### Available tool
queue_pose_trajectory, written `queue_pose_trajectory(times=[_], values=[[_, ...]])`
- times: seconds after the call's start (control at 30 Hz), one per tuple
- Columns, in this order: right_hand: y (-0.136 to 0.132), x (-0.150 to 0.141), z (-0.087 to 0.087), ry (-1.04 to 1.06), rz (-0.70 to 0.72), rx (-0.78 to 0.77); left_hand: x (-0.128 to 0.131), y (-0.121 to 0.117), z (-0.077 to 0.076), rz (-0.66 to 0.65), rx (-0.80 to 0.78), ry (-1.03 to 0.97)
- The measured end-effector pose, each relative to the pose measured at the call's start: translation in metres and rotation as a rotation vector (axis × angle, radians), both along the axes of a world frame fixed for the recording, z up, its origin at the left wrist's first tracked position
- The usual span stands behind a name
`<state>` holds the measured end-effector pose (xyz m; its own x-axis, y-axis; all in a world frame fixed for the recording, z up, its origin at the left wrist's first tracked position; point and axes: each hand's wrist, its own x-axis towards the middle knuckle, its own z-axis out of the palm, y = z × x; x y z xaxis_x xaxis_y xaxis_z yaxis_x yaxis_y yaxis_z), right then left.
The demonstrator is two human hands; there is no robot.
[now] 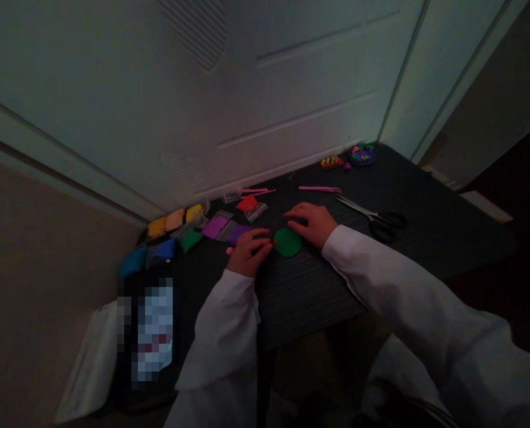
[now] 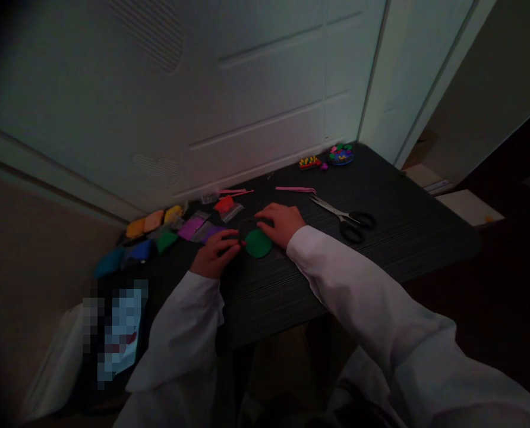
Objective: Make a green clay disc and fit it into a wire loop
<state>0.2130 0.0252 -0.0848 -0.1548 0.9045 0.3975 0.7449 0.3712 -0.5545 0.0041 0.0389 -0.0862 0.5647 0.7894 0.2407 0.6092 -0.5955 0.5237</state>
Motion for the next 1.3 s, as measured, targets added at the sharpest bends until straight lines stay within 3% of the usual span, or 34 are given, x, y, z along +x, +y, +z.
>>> queue_pose_trajectory(times=[0.47,0.87,1.3], values=[[-0.001,-0.004,-0.001,0.004,0.057,0.033,0.007,-0.003,0.001,0.063,0.01,-0.137],[-0.003,-0.007,0.002,0.003,0.051,0.053,0.03,-0.001,0.015,0.206,-0.206,-0.411],[-0.004,-0.008,0.006,0.038,0.037,0.059,0.042,0.004,0.022,0.198,-0.289,-0.495]])
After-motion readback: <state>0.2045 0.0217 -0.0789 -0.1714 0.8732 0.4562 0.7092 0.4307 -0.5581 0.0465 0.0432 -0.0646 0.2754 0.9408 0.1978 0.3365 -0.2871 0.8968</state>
